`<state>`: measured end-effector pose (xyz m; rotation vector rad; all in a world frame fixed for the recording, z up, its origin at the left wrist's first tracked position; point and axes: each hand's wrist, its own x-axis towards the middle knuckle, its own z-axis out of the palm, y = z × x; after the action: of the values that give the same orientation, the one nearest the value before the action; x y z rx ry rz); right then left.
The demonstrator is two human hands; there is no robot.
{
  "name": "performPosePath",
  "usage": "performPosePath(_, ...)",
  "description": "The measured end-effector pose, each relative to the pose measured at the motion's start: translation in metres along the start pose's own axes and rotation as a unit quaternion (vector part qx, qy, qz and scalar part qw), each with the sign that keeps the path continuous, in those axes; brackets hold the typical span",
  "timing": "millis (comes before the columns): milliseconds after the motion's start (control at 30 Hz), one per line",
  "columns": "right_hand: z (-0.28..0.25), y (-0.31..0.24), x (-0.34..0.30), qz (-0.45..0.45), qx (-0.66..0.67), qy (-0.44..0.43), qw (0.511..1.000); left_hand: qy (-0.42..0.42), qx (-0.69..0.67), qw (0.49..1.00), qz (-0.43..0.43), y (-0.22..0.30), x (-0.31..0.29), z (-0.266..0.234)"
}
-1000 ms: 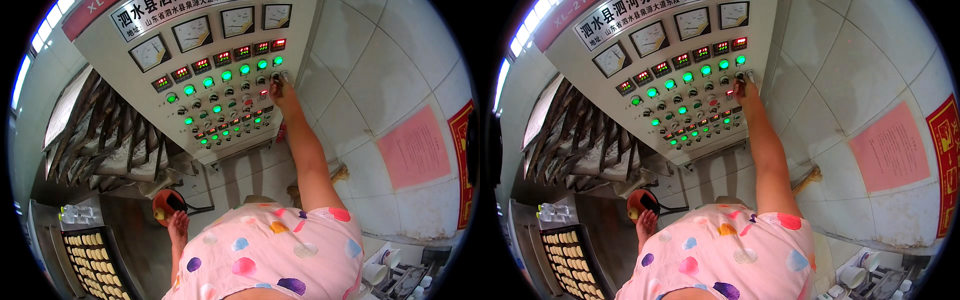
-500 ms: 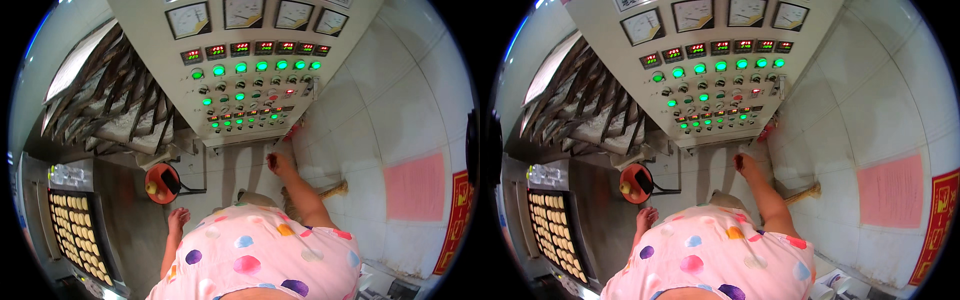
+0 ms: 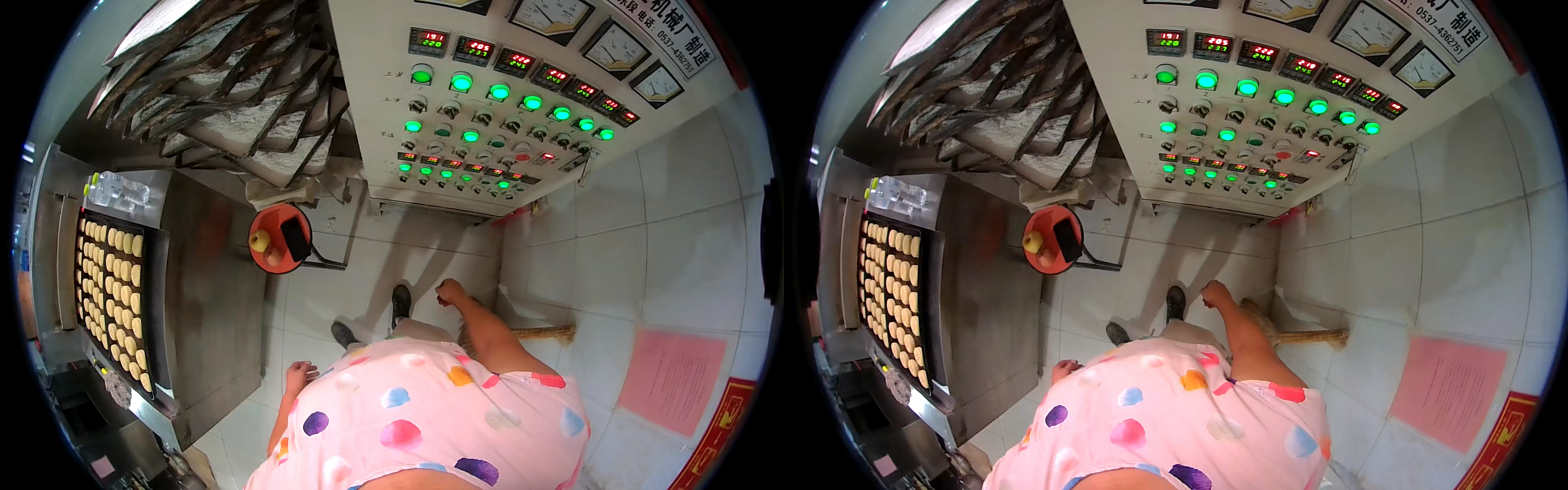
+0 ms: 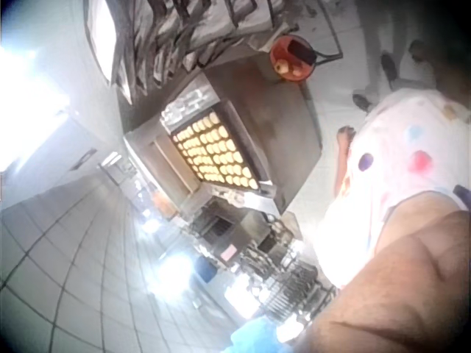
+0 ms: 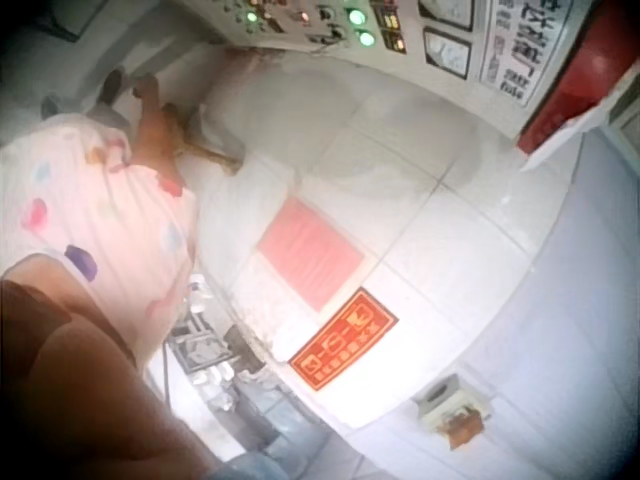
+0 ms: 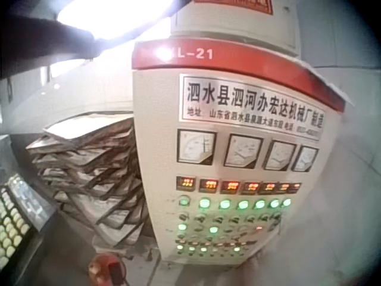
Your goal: The person operates an industrial oven using a control panel and moves trays of mooncakes from a rack to the oven conveyor while rearranging the mooncakes by hand.
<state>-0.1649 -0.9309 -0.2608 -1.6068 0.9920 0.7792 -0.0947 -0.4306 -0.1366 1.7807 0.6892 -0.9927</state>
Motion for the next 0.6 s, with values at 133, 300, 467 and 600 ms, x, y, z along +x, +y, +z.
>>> performPosePath(133, 0.008, -0.036, -0.012, -0.078, 0.001, 0.036, 0.996, 0.018, -0.003, 1.000, 0.025, -0.039, 0.000, -0.016)
performPosePath(300, 0.051, -0.067, -0.020, -0.116, 0.056, 0.059, 0.990, 0.015, -0.046, 0.998, 0.046, -0.044, 0.010, -0.046)
performPosePath(467, 0.108, -0.091, -0.046, -0.109, -0.009, 0.024, 0.994, 0.015, -0.133, 0.989, 0.063, -0.079, 0.023, -0.091)
performPosePath(600, 0.148, -0.086, -0.054, -0.140, -0.143, -0.008, 0.980, 0.017, -0.077, 0.995, 0.055, -0.123, 0.021, -0.126)
